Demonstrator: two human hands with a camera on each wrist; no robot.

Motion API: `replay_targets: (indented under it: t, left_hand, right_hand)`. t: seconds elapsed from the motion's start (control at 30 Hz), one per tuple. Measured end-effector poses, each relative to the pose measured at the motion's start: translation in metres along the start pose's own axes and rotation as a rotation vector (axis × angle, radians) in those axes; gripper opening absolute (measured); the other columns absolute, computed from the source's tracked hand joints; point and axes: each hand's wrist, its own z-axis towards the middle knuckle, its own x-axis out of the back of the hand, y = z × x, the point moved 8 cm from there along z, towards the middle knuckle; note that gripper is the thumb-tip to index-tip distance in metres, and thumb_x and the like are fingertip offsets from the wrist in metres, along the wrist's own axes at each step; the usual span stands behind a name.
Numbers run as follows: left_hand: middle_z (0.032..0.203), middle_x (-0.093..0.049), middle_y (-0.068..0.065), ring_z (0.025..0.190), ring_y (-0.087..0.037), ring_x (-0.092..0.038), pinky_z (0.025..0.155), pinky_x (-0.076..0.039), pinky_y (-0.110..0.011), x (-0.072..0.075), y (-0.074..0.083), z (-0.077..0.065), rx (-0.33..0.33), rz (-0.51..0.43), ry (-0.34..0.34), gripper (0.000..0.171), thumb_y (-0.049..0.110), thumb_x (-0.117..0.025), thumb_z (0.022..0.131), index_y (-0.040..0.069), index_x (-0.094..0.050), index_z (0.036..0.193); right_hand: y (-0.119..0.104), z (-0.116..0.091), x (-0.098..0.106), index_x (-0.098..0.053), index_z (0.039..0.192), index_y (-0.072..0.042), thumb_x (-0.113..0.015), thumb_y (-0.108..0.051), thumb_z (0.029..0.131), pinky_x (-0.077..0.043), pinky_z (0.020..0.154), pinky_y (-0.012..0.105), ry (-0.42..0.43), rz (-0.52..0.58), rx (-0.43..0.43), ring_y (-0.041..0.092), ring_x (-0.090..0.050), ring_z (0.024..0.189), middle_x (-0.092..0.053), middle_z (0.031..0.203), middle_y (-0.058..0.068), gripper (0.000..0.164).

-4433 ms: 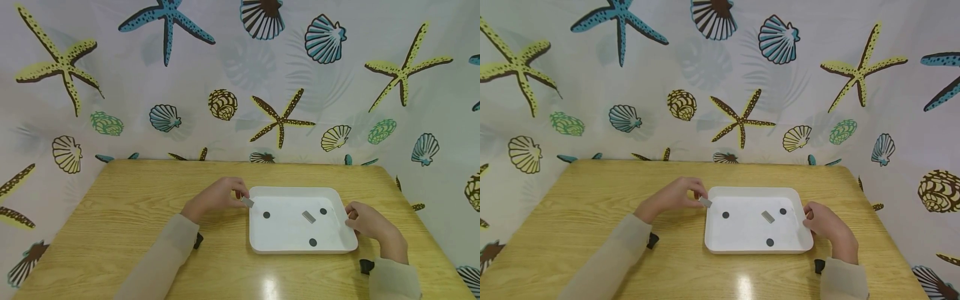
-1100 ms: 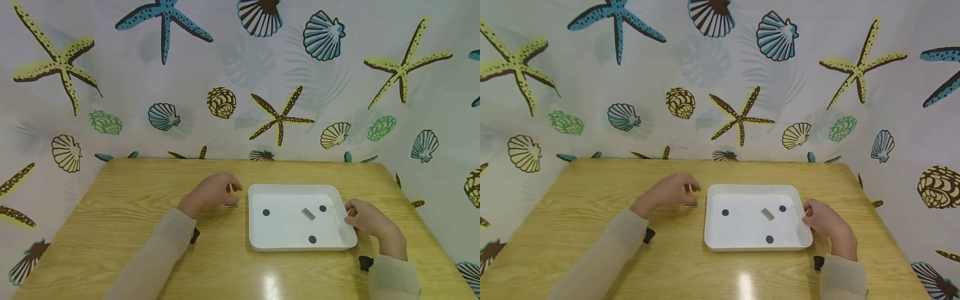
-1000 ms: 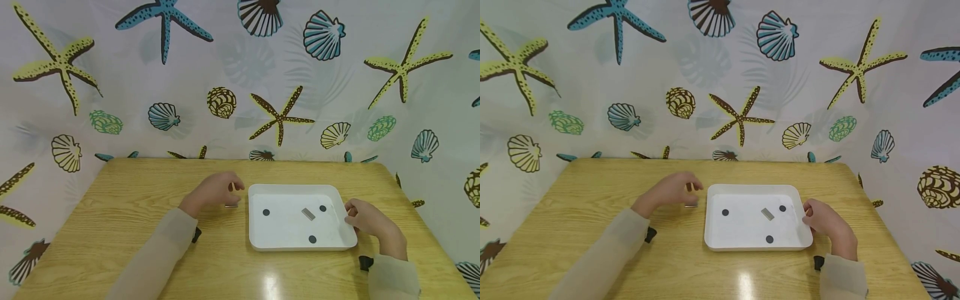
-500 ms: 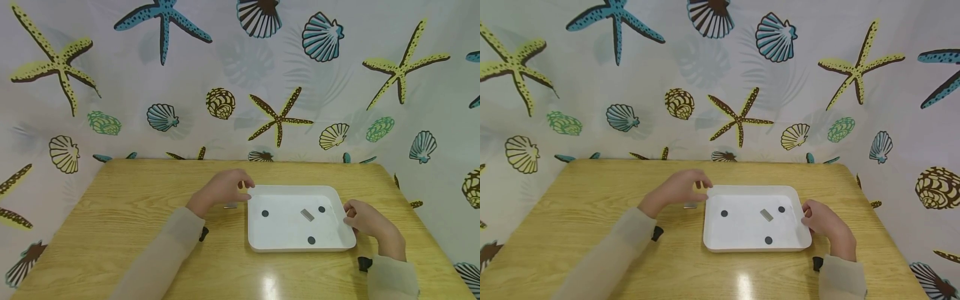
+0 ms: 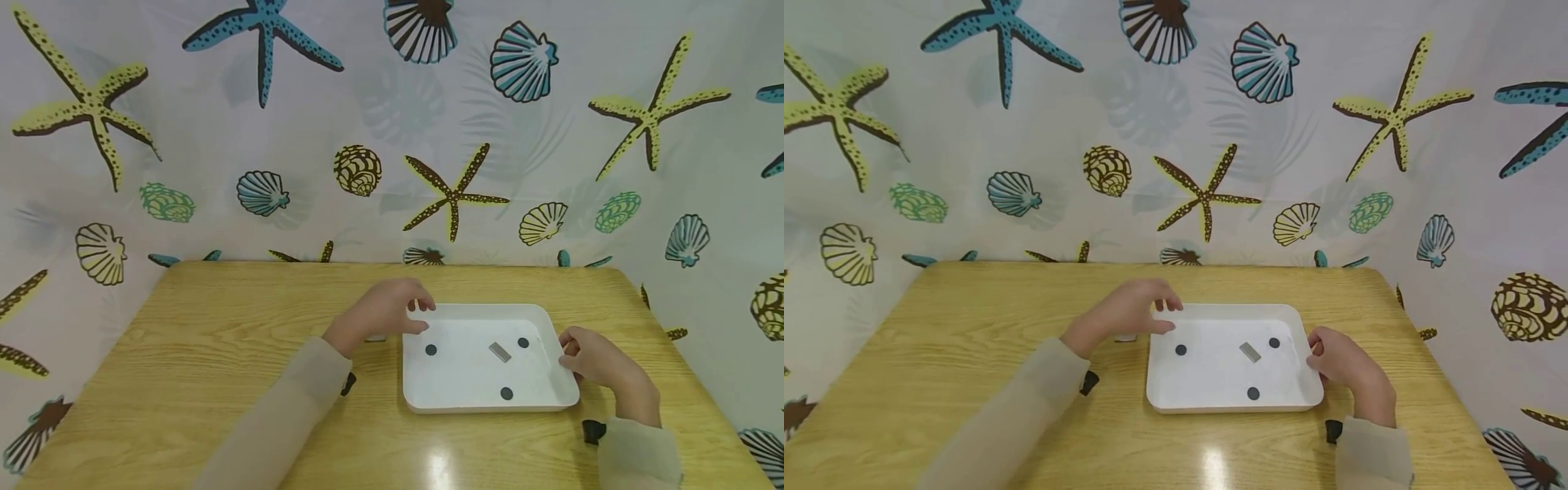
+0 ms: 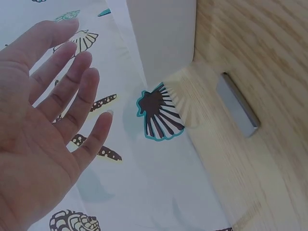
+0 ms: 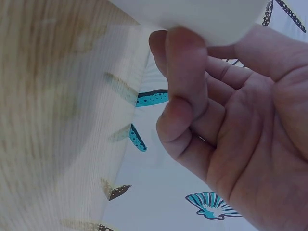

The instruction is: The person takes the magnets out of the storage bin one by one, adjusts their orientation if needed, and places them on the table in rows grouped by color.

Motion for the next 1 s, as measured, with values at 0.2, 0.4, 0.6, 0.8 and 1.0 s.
replay_targets:
  t: [0.2, 0.4, 0.6, 0.8, 1.0]
  left_hand:
    - [0.116, -0.072, -0.001, 0.106, -0.023, -0.069, 0.089, -0.055, -0.036, -0.006, 0.001, 0.004, 0.008, -0.023, -0.013, 0.032, 0.023, -0.081, 0.090, 0.014, -0.075, 0.119]
    - [0.116, -0.071, 0.000, 0.104, -0.020, -0.067, 0.089, -0.055, -0.034, -0.010, 0.005, 0.008, 0.013, -0.022, -0.029, 0.032, 0.023, -0.081, 0.089, 0.014, -0.076, 0.119]
    - [0.117, -0.072, -0.001, 0.105, -0.023, -0.068, 0.089, -0.055, -0.035, -0.010, 0.015, 0.010, -0.031, -0.034, -0.023, 0.032, 0.022, -0.081, 0.090, 0.011, -0.075, 0.120]
    - [0.118, -0.072, -0.002, 0.105, -0.024, -0.069, 0.089, -0.055, -0.034, -0.015, 0.023, 0.015, -0.073, -0.036, -0.039, 0.032, 0.021, -0.080, 0.090, 0.010, -0.074, 0.120]
    - [0.117, -0.072, -0.001, 0.104, -0.021, -0.069, 0.088, -0.055, -0.031, -0.023, 0.029, 0.021, -0.097, -0.005, -0.055, 0.032, 0.022, -0.080, 0.091, 0.011, -0.075, 0.120]
  right_hand:
    - [-0.001, -0.001, 0.001, -0.054, 0.125, 0.008, -0.061, -0.006, 0.100, -0.056, 0.074, 0.034, 0.004, 0.003, 0.008, 0.020, -0.062, 0.079, -0.062, 0.103, 0.017, 0.029]
    - [-0.002, -0.002, 0.001, -0.054, 0.124, 0.008, -0.061, -0.005, 0.100, -0.056, 0.073, 0.034, 0.006, 0.006, 0.011, 0.020, -0.062, 0.078, -0.062, 0.102, 0.016, 0.028]
    - [0.001, 0.000, 0.000, -0.054, 0.125, 0.008, -0.061, -0.006, 0.100, -0.056, 0.074, 0.034, 0.011, -0.003, 0.006, 0.019, -0.062, 0.079, -0.062, 0.102, 0.016, 0.030]
    - [0.002, 0.000, 0.000, -0.055, 0.125, 0.007, -0.062, -0.006, 0.099, -0.056, 0.073, 0.034, 0.016, -0.010, 0.008, 0.019, -0.061, 0.078, -0.063, 0.102, 0.016, 0.030]
    - [0.000, 0.000, 0.000, -0.055, 0.124, 0.007, -0.062, -0.006, 0.099, -0.055, 0.073, 0.033, 0.019, -0.013, 0.013, 0.019, -0.060, 0.078, -0.063, 0.101, 0.016, 0.029]
